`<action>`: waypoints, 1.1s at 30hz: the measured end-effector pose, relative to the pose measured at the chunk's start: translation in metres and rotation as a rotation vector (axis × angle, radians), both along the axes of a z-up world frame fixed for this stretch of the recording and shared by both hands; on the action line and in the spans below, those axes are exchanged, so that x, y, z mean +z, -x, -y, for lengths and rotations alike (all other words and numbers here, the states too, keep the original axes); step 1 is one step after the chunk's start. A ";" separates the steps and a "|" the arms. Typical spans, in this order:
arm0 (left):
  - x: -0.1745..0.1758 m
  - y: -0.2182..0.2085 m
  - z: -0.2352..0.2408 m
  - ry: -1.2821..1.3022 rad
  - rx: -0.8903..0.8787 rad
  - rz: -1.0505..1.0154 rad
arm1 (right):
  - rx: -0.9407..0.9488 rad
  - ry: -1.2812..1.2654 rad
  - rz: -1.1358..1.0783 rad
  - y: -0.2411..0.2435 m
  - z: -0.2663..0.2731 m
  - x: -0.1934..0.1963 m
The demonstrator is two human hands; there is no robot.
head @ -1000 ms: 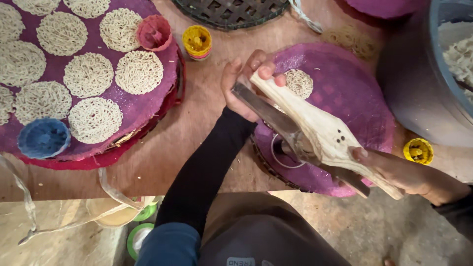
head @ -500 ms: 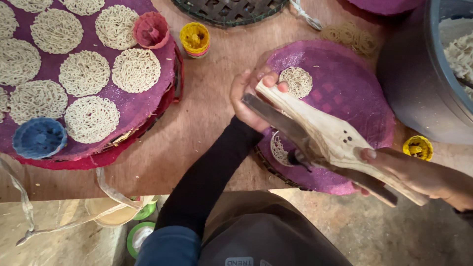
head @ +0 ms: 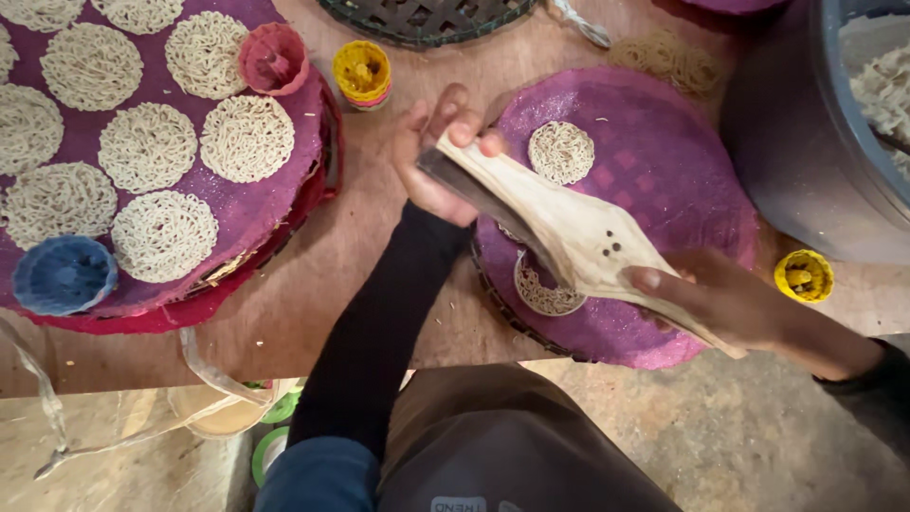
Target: The person extrudes white dough from a wooden press tool onto mats to create circular, coiled patterns and transfers the shaped dough to a drying rack.
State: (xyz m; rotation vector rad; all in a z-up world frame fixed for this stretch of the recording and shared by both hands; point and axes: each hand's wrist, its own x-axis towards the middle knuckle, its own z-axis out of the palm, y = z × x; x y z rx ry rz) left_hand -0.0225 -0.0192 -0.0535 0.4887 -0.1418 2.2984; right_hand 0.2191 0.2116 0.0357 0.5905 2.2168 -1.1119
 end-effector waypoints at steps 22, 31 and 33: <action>-0.012 -0.022 -0.032 -0.033 -0.009 0.043 | -0.073 -0.137 0.004 -0.013 -0.004 0.024; 0.043 -0.027 -0.024 0.252 0.113 -1.110 | -0.201 0.210 -0.273 -0.045 -0.044 -0.010; 0.047 -0.050 -0.013 0.746 0.336 -1.637 | -0.207 0.212 -0.256 -0.054 -0.044 -0.010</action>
